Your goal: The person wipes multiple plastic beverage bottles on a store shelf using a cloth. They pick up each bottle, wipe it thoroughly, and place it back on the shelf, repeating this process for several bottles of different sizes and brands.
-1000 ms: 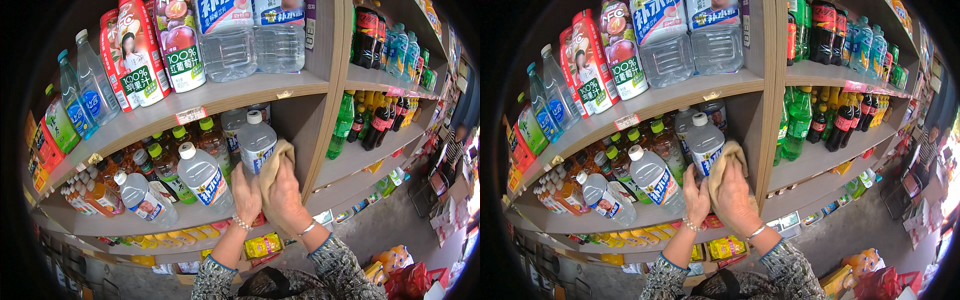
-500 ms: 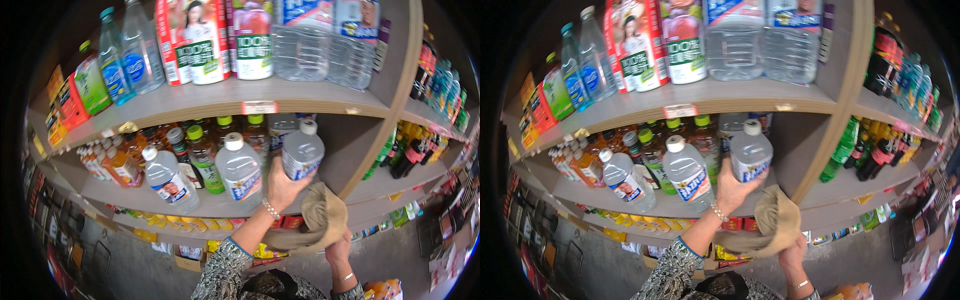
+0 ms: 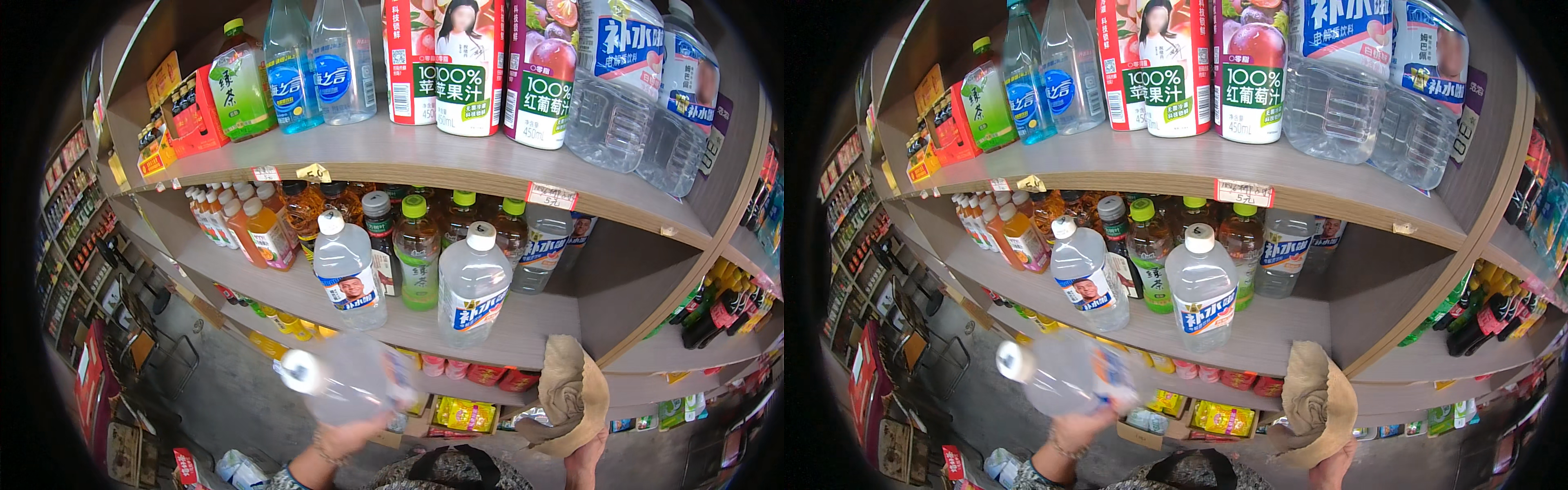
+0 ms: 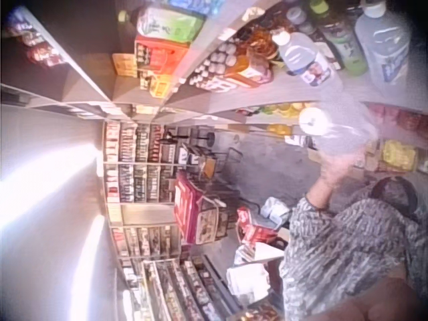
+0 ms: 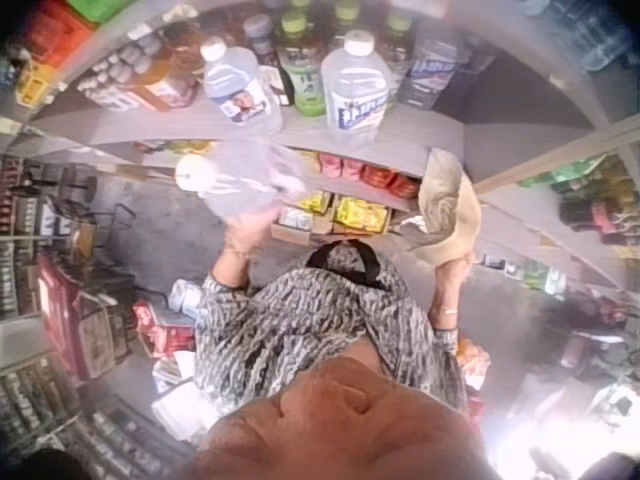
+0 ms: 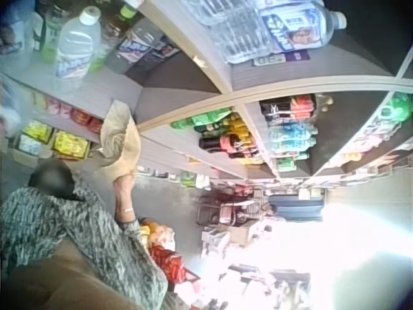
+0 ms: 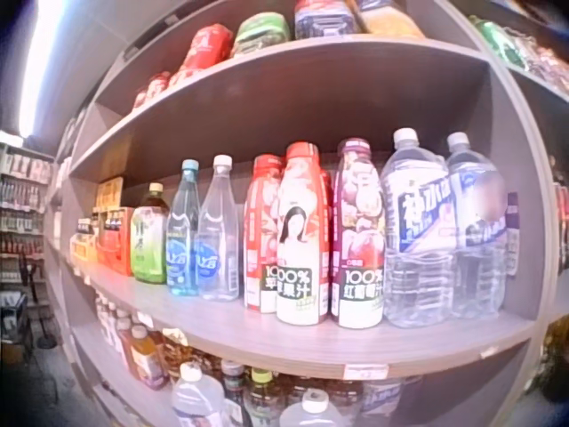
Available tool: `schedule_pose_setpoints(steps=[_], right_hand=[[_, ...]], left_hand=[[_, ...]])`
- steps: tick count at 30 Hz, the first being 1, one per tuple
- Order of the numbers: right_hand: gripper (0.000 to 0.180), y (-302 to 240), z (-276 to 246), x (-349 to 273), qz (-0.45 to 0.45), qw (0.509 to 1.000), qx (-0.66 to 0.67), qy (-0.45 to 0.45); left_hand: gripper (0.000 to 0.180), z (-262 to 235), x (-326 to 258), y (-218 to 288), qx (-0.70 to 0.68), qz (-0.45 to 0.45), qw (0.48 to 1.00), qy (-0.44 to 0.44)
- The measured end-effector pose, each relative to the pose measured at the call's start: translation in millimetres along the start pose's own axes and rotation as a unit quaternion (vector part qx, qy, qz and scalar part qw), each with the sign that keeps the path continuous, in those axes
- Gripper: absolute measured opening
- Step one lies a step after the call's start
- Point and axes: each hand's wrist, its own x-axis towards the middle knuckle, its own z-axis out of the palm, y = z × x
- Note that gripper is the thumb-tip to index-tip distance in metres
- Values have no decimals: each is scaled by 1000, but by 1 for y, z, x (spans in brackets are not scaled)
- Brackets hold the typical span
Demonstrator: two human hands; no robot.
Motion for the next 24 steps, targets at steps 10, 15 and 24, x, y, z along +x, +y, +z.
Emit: schedule_pose_setpoints(steps=[10, 15, 24], right_hand=[[15, -7, 35, -20, 22, 999, 1, -45], [16, -14, 39, -32, 6, 999, -8, -46], [17, -9, 18, -45, 20, 1000, -19, -8]], left_hand=[[71, -62, 75, -168, -77, -112, 932, 335], [78, -59, 88, -217, -76, -62, 944, 315], [74, -44, 65, -141, 140, -29, 918, 370]])
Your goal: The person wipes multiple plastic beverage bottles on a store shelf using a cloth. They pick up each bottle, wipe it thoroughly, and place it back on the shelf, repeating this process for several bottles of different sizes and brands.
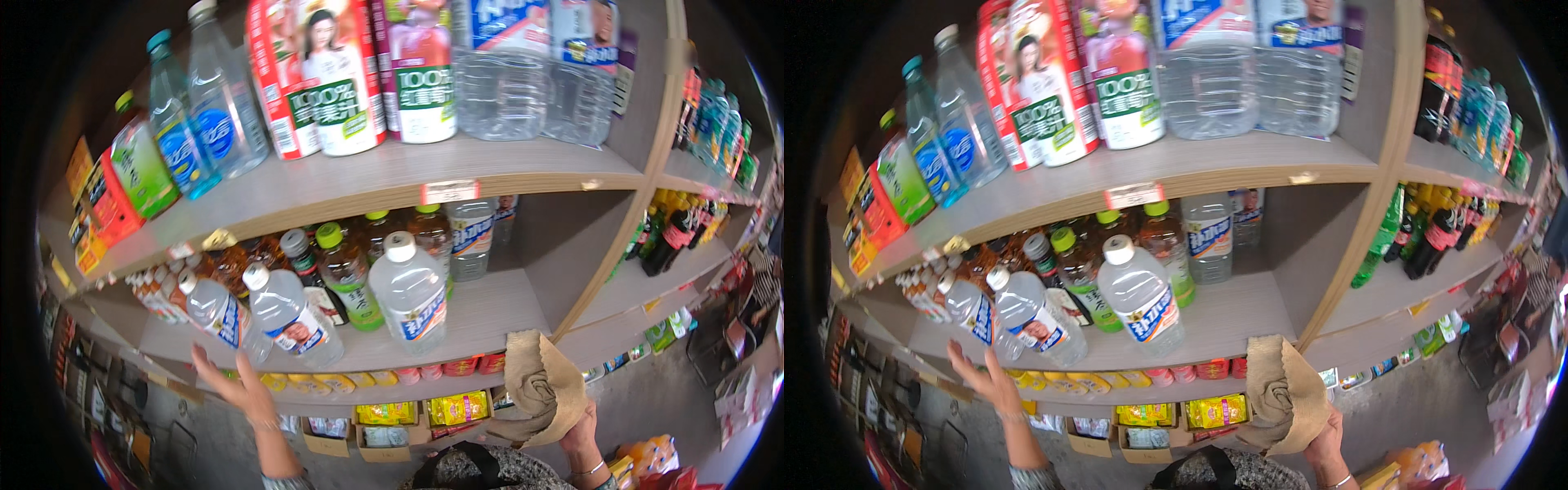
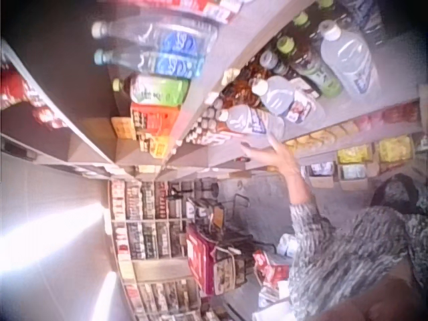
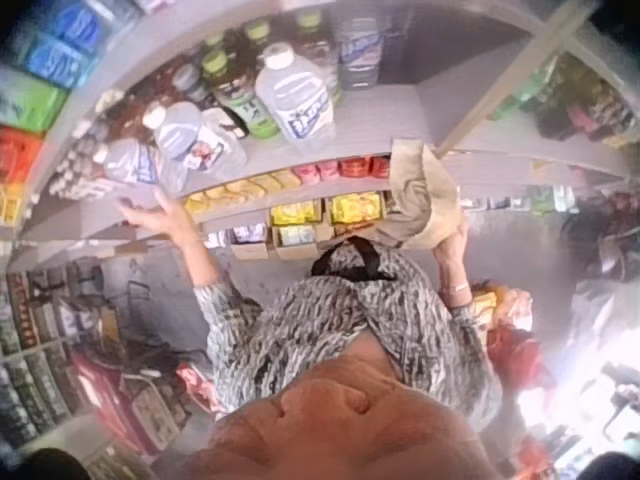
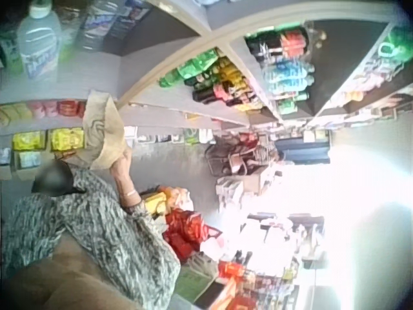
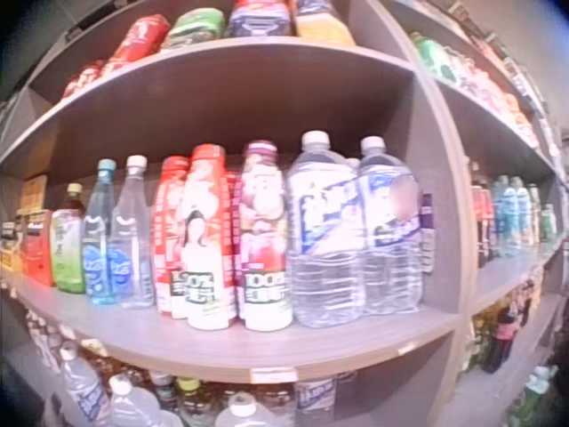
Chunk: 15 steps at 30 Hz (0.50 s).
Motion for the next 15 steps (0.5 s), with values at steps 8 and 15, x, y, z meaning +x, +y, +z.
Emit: schedule_pose_setpoints(steps=[8, 15], right_hand=[[27, 5, -11, 5, 7, 995, 45, -84], [29, -7, -26, -9, -6, 997, 63, -34]], left_hand=[[70, 61, -85, 224, -346, 164, 839, -387], [64, 239, -47, 314, -180, 134, 958, -177]])
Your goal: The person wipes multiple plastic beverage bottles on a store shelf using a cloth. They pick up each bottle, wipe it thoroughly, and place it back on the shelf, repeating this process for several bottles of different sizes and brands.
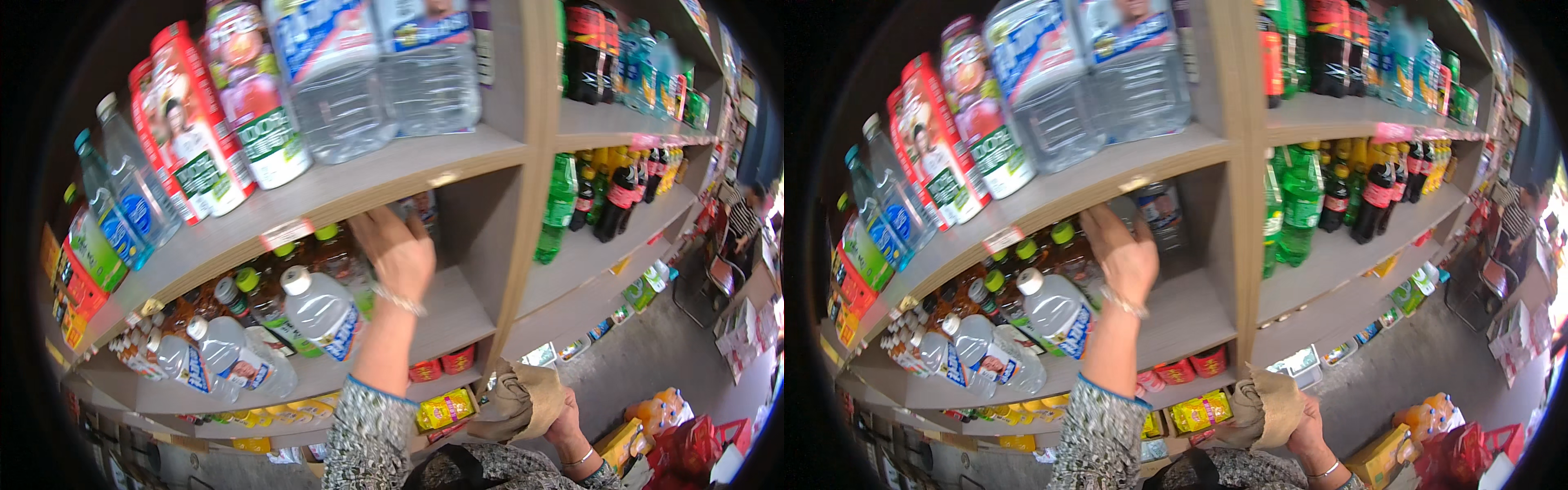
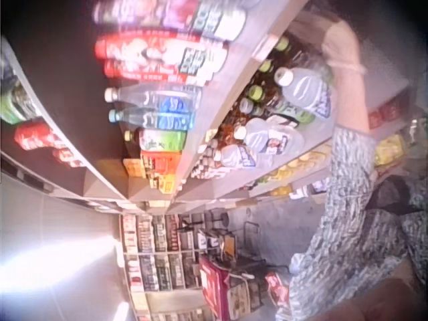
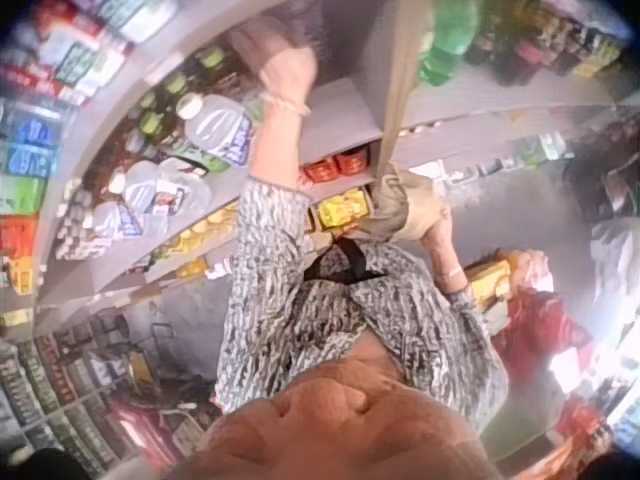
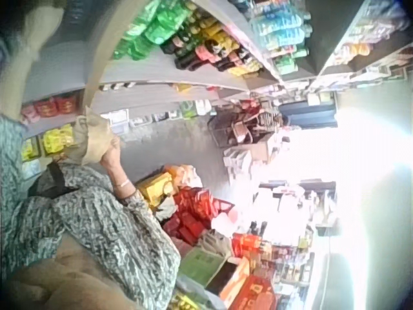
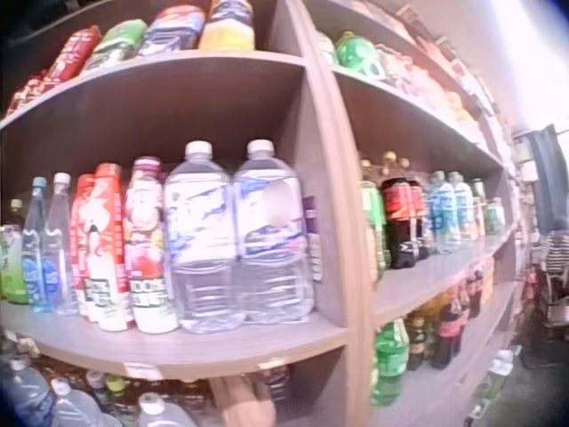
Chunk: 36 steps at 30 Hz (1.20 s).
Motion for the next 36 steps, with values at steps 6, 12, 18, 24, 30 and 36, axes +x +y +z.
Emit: schedule_pose_setpoints(steps=[6, 12, 18, 24, 30, 36], right_hand=[[31, -4, -36, -19, -14, 999, 30, 23], [30, -5, -41, -14, 1, 999, 35, -3], [34, -29, -16, 11, -12, 999, -7, -39], [43, -80, 68, 45, -178, 964, -164, -111], [49, -110, 184, 92, -446, 785, -367, -224], [16, -78, 230, 126, -462, 808, -333, -150]], left_hand=[[32, 42, 38, -40, 233, -48, 971, -13], [48, 13, 10, -20, -94, -47, 993, 44], [67, -42, -47, 18, -178, -7, 984, 3], [71, -95, -74, 49, -215, 79, 972, -52], [64, -103, -93, 42, -593, -228, 771, -40], [61, -102, -86, -2, -574, -240, 781, -52]])
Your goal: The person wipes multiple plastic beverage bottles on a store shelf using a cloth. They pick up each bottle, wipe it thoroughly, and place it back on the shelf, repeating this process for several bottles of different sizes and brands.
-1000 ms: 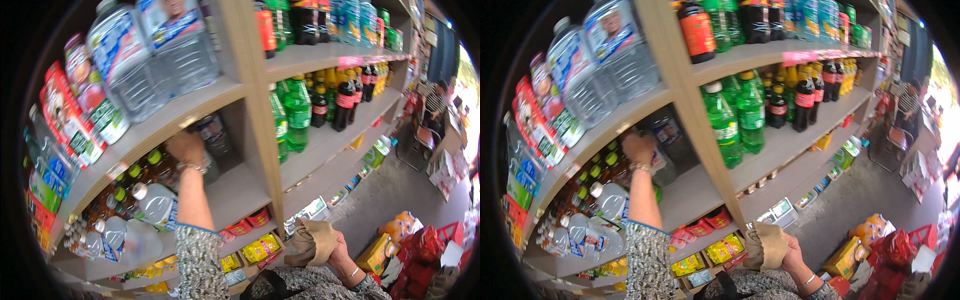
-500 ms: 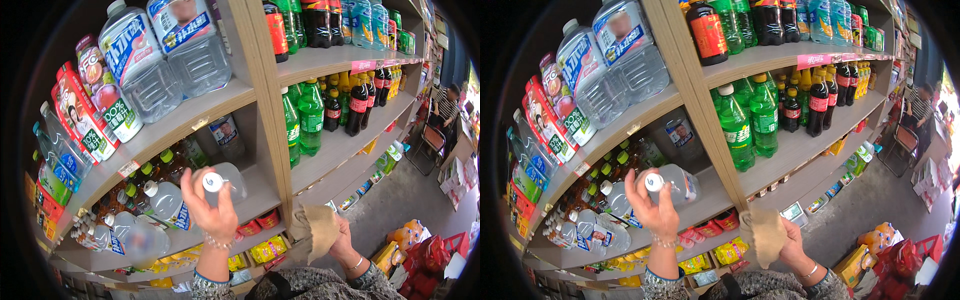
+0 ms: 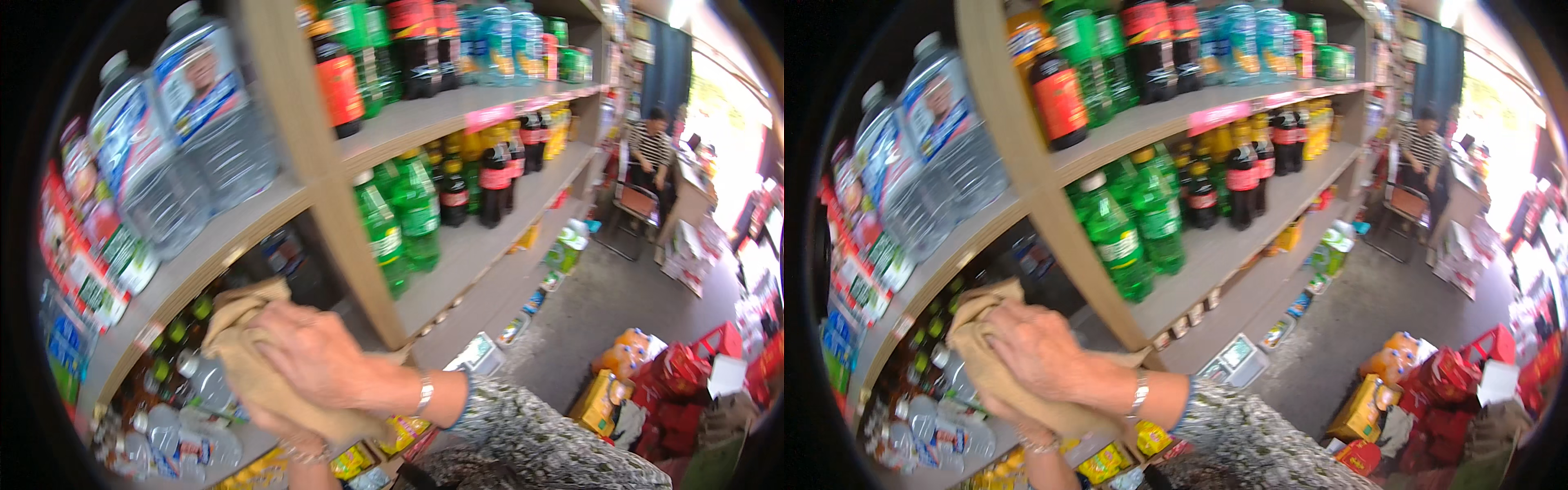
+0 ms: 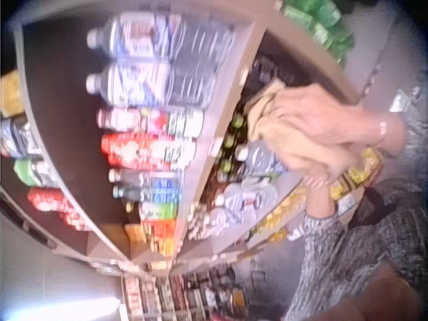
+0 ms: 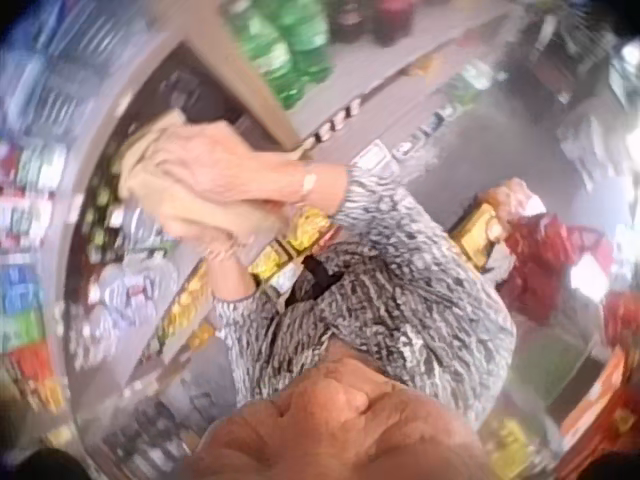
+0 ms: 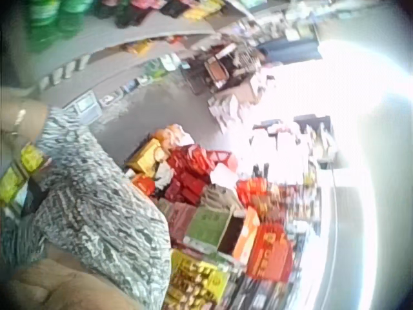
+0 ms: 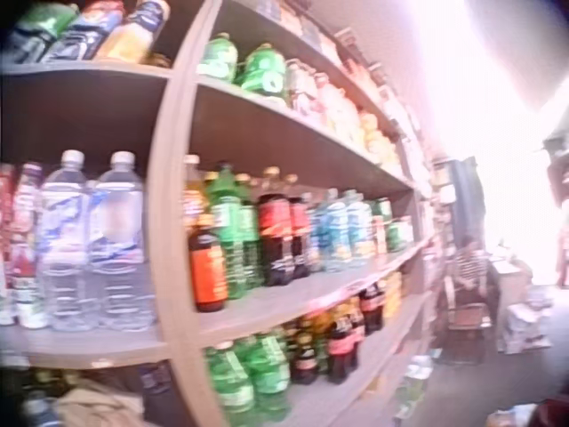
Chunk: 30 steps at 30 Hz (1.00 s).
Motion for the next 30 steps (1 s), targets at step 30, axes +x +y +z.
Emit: schedule_pose_setpoints(steps=[30], right_hand=[[43, 49, 22, -83, 233, 901, 320, 180]], left_hand=[[31, 33, 93, -17, 386, 57, 920, -37]])
